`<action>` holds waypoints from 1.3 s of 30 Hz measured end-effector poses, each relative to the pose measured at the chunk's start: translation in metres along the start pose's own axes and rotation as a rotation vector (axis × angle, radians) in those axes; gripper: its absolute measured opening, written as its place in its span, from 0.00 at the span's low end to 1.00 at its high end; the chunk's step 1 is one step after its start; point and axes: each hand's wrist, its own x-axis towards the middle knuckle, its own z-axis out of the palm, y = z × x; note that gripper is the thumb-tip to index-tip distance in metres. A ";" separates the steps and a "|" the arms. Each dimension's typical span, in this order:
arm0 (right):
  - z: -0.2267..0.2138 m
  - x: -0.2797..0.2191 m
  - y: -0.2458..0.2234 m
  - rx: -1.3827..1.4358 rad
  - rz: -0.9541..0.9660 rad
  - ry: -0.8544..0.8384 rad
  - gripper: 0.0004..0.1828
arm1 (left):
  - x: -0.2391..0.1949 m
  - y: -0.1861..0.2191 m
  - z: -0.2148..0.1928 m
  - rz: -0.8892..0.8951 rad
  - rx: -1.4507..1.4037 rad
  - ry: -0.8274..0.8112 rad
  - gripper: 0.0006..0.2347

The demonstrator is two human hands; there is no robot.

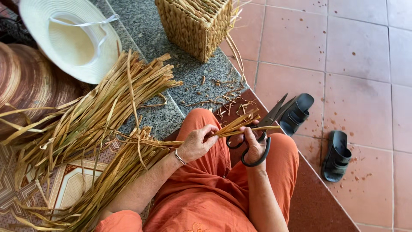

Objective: The person sits on the floor and uses a pair of shears to trim the ends of dried plant stems. They hold a bundle of stems in one hand and cut the tips with the shears in the other, discarding the trimmings onto the floor. The person repeatedly picks up new bundles from a pile to the left and processes them.

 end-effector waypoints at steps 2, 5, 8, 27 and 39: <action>0.005 -0.003 -0.008 -0.045 -0.023 0.052 0.20 | -0.002 0.000 0.000 -0.064 -0.035 -0.067 0.07; 0.013 -0.010 -0.014 -0.061 -0.005 0.009 0.19 | -0.004 -0.001 0.005 -0.071 -0.121 -0.096 0.08; 0.021 -0.018 -0.014 -0.205 -0.051 -0.046 0.15 | 0.000 -0.003 0.011 -0.088 -0.122 -0.037 0.08; 0.020 -0.019 0.003 -0.275 0.008 0.009 0.25 | 0.044 -0.131 -0.134 -0.158 0.749 0.655 0.14; 0.016 -0.017 0.012 -0.291 0.036 0.019 0.26 | 0.023 -0.206 -0.228 -0.812 1.053 0.580 0.14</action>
